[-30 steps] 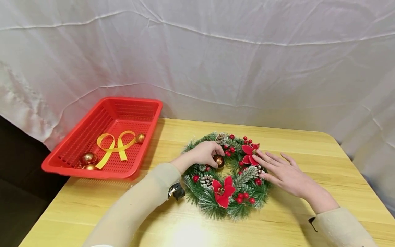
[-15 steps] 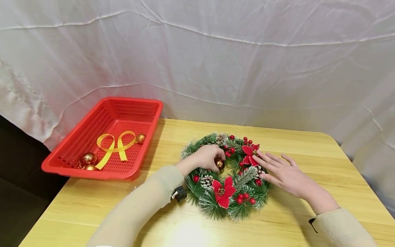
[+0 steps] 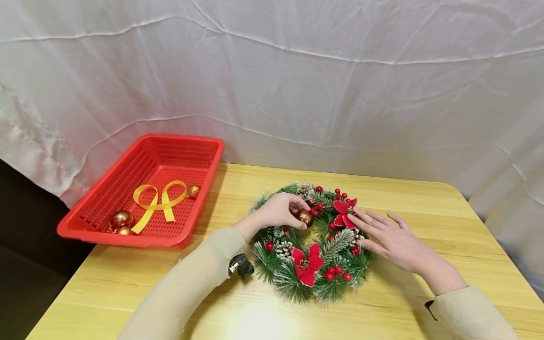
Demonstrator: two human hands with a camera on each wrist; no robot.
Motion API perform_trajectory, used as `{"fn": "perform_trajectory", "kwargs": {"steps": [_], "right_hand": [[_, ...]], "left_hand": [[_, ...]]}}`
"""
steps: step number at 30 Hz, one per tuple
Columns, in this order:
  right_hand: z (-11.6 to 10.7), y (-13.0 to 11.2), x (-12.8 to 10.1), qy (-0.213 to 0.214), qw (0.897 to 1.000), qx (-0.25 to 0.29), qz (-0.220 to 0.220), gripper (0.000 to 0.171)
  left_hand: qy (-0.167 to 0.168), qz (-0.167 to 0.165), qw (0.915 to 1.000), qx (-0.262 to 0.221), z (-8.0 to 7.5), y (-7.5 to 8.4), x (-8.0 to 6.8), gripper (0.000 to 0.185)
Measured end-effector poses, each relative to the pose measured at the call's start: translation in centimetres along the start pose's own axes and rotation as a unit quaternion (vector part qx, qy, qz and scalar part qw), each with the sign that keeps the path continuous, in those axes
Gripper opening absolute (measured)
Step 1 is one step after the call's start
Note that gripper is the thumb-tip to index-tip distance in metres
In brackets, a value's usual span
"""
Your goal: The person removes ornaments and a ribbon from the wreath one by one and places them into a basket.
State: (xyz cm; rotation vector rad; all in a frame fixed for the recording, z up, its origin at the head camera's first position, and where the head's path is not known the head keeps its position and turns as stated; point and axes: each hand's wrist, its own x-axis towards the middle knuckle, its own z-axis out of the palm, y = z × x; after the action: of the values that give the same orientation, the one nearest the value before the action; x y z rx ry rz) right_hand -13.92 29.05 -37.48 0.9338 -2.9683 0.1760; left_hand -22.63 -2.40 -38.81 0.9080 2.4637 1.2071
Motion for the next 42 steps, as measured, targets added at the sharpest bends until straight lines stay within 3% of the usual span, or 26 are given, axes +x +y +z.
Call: {"fn": "perform_trajectory", "kwargs": {"steps": [15,28,36,42], "right_hand": [[-0.1,0.0,0.0,-0.004,1.0,0.007,-0.001,0.06],[0.0,0.0,0.0,-0.005,1.0,0.011,-0.001,0.06],[0.0,0.1,0.0,-0.008,1.0,0.012,0.003,0.061],[0.1,0.1,0.0,-0.006,1.0,0.011,0.002,0.061]], "left_hand": [[0.058,-0.026,0.9918,-0.111,-0.9,0.9,-0.5,0.041],[0.107,0.0,0.9848,-0.137,-3.0,2.6,-0.9,0.042],[0.141,0.002,0.9718,-0.189,-4.6,2.8,-1.4,0.042],[0.16,-0.018,0.9627,-0.217,-5.3,2.2,-1.9,0.041]]}}
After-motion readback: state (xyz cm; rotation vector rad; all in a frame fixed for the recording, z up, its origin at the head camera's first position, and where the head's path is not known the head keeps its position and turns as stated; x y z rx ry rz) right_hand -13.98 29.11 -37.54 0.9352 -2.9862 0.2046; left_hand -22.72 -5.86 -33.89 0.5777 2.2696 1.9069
